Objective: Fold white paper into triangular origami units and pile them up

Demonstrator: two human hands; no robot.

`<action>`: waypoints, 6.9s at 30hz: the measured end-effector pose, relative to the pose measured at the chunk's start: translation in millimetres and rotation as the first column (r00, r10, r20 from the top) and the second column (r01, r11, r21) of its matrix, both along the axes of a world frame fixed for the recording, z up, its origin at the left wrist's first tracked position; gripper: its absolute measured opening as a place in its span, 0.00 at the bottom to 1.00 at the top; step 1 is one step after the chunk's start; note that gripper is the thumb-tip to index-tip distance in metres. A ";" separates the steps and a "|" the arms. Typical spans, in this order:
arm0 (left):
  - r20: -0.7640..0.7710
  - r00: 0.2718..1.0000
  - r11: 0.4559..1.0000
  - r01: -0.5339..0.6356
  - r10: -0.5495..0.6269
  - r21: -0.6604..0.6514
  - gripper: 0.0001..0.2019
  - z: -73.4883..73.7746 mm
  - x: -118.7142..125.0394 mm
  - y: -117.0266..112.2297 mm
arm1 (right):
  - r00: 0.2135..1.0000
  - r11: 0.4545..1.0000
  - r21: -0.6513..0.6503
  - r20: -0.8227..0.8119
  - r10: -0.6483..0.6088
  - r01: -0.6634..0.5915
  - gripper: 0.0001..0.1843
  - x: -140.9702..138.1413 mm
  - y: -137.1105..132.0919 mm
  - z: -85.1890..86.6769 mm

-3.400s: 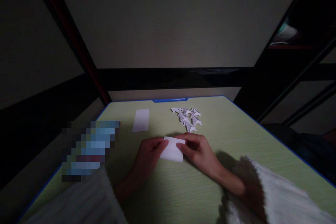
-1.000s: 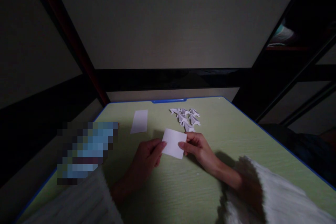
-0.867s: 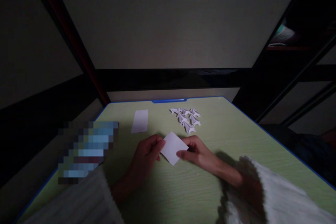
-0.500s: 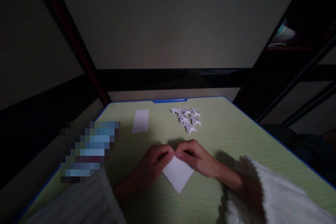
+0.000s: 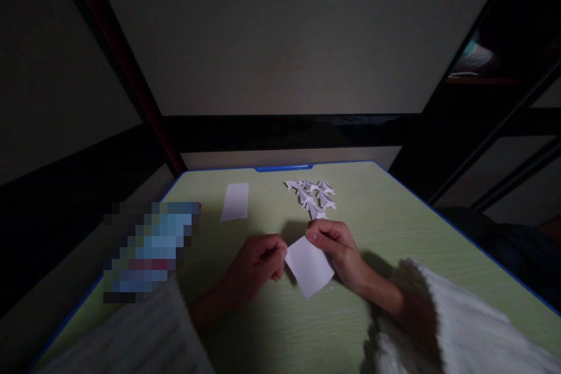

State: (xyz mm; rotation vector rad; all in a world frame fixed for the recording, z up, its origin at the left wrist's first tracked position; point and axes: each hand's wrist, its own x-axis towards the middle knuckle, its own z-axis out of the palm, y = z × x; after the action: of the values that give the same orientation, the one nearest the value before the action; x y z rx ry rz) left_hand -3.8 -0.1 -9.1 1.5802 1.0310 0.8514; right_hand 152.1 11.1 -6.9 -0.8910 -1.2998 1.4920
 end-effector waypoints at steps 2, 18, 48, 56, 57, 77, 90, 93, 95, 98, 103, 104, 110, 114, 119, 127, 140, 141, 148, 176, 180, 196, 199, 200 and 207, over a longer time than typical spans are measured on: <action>0.033 0.999 0.999 -0.039 0.039 0.006 0.09 -0.3 -1.2 0.9 | 0.993 0.996 0.001 -0.079 -0.088 0.089 0.14 2.7 3.9 -1.2; 0.099 0.972 0.977 -0.215 0.214 -0.005 0.12 0.7 -0.6 5.0 | 0.990 0.996 0.087 0.139 0.020 -0.032 0.14 -2.3 8.3 -3.1; 0.080 0.772 0.774 -0.633 0.631 0.012 0.12 5.3 -16.5 13.3 | 0.995 0.974 0.217 0.095 0.044 -0.063 0.05 1.7 7.5 0.8; 0.061 0.823 0.825 -0.565 0.564 -0.013 0.15 6.8 -6.4 10.5 | 0.941 0.935 0.286 0.319 0.113 -0.209 0.08 -2.3 -0.9 -1.6; 0.069 0.831 0.834 -0.551 0.552 -0.033 0.15 6.7 -5.5 10.4 | 0.945 0.940 0.293 0.318 0.078 -0.176 0.07 -1.8 -0.3 -1.5; 0.135 0.976 0.983 -0.157 0.169 -0.093 0.12 -3.0 0.2 3.0 | 0.994 0.992 0.059 0.010 -0.112 0.111 0.08 -3.3 11.7 -2.7; 0.146 0.949 0.956 -0.262 0.280 -0.133 0.08 2.7 7.3 2.7 | 0.981 0.982 0.081 0.072 -0.178 0.172 0.10 -6.0 9.0 -3.3; 0.148 0.945 0.952 -0.271 0.291 -0.141 0.07 1.2 5.7 4.5 | 0.988 0.991 0.000 0.065 -0.137 0.137 0.12 -7.3 9.3 -2.0; 0.142 0.948 0.954 -0.266 0.285 -0.138 0.07 0.4 4.9 5.5 | 0.990 0.990 -0.044 0.053 -0.133 0.136 0.12 -8.2 8.9 -1.6; 0.128 0.954 0.958 -0.255 0.271 -0.134 0.07 -0.5 4.7 6.4 | 0.986 0.984 -0.074 0.045 -0.158 0.161 0.12 -9.1 7.6 -2.3; 0.114 0.956 0.956 -0.254 0.271 -0.145 0.07 -0.8 5.9 7.4 | 0.980 0.979 -0.068 0.062 -0.188 0.192 0.12 -9.1 6.0 -4.8; 0.112 0.956 0.956 -0.255 0.272 -0.146 0.07 -0.6 6.1 7.4 | 0.980 0.979 -0.065 0.061 -0.190 0.194 0.12 -9.0 6.0 -5.2; 0.111 0.956 0.956 -0.257 0.273 -0.138 0.07 0.3 6.0 6.8 | 0.982 0.980 -0.066 0.044 -0.183 0.186 0.12 -8.3 7.0 -8.1; 0.107 0.956 0.956 -0.258 0.273 -0.138 0.07 0.0 5.8 7.1 | 0.985 0.985 -0.027 0.032 -0.172 0.173 0.11 -7.4 7.2 -10.8; 0.102 0.956 0.954 -0.260 0.276 -0.148 0.07 1.1 7.5 7.5 | 0.984 0.985 -0.016 0.035 -0.174 0.174 0.11 -7.0 6.6 -11.3; 0.099 0.951 0.949 -0.275 0.292 -0.158 0.07 4.5 8.7 5.9 | 0.984 0.985 -0.005 0.043 -0.174 0.174 0.12 -7.8 6.4 -9.6; 0.085 0.944 0.943 -0.309 0.320 -0.123 0.07 3.9 8.4 5.8 | 0.980 0.977 -0.091 -0.031 -0.196 0.192 0.11 -10.9 5.4 -5.2; 0.085 0.942 0.942 -0.313 0.324 -0.117 0.07 3.9 8.2 5.4 | 0.978 0.975 -0.098 -0.039 -0.205 0.200 0.11 -11.3 5.4 -4.9; 0.086 0.937 0.938 -0.329 0.338 -0.110 0.07 6.6 8.7 2.8 | 0.958 0.949 -0.161 -0.052 -0.283 0.272 0.12 -11.9 4.1 -6.6; -0.012 1.000 0.975 -0.015 0.013 -0.220 0.08 7.9 3.8 -0.7 | 0.978 0.964 0.173 0.085 0.191 -0.203 0.13 -8.0 -4.9 -7.7; 0.030 0.998 0.958 0.061 -0.055 -0.280 0.08 7.9 2.2 0.5 | 0.984 0.981 0.119 -0.071 0.162 -0.153 0.15 -10.9 -7.4 -6.1; 0.125 0.983 0.911 0.170 -0.132 -0.377 0.11 6.6 -9.5 11.1 | 0.872 0.613 0.730 0.471 -0.133 -0.300 0.06 17.0 8.8 5.6; 0.031 0.999 0.988 0.011 -0.006 -0.154 0.07 5.1 -6.5 8.9 | 0.808 0.577 0.722 0.564 -0.171 -0.382 0.07 15.0 9.3 3.0; -0.014 0.999 0.998 -0.047 0.047 -0.041 0.07 5.1 -5.8 7.8 | 0.775 0.577 0.710 0.601 -0.195 -0.405 0.07 14.0 9.1 2.6; -0.351 0.934 0.913 0.082 0.070 0.401 0.09 8.1 -3.7 2.2 | 0.651 0.632 0.623 0.722 -0.236 -0.461 0.08 6.7 2.9 3.1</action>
State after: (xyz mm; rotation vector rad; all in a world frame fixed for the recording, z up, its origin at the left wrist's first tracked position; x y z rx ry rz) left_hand -7.5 2.1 -1.0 2.1574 1.1512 0.8278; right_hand 158.8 14.0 -3.8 -0.8299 -2.4300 0.3980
